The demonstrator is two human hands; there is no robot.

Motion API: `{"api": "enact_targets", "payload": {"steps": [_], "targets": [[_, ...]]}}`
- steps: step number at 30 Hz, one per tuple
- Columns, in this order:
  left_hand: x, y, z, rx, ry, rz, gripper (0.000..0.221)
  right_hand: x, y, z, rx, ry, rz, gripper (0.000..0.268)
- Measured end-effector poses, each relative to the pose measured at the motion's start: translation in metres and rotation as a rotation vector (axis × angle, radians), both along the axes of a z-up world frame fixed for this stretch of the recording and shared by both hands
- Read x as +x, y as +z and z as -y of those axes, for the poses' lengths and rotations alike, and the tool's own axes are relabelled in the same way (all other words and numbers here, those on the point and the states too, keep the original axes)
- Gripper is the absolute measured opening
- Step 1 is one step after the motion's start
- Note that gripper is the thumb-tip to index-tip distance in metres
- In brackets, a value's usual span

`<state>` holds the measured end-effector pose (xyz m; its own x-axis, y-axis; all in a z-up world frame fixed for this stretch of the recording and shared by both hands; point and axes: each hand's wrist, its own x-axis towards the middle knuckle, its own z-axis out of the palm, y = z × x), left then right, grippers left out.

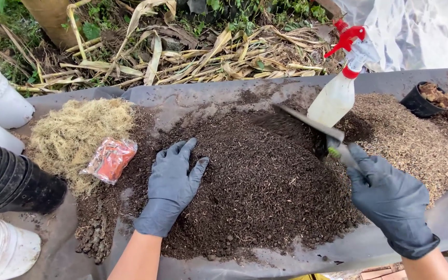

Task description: Preparing potting soil for seed pots by mixing and aerating it on a work table using a trowel and hands.

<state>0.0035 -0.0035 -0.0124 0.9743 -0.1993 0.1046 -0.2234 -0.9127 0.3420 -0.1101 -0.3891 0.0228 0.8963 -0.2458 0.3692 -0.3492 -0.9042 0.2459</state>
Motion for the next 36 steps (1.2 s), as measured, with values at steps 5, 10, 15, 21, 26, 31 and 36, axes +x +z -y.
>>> {"api": "enact_targets", "payload": {"steps": [5, 10, 15, 21, 26, 31, 36], "targets": [[-0.002, 0.004, 0.000, -0.013, -0.003, -0.005, 0.074, 0.039, 0.055, -0.048, 0.556, -0.299, -0.167, 0.076], [-0.001, 0.000, -0.001, -0.013, -0.006, 0.005, 0.075, 0.076, -0.034, -0.005, 0.003, -0.059, -0.176, 0.036], [0.002, 0.002, -0.001, 0.002, 0.012, -0.071, 0.075, 0.066, 0.031, -0.035, 0.280, -0.164, -0.621, 0.058], [0.004, -0.004, -0.004, -0.274, 0.134, -0.058, 0.042, 0.035, 0.050, -0.042, 0.506, -0.131, -0.479, 0.070], [-0.012, 0.018, 0.003, -0.364, -0.049, 0.275, 0.041, 0.002, 0.026, -0.023, 0.019, 0.417, 0.192, 0.053], [-0.014, 0.013, 0.009, -0.298, -0.156, 0.179, 0.060, -0.002, 0.000, -0.014, -0.152, 0.517, 0.189, 0.091], [-0.014, 0.015, 0.006, -0.066, -0.180, 0.079, 0.074, -0.008, -0.018, 0.024, -0.079, 0.457, 0.050, 0.103]]}}
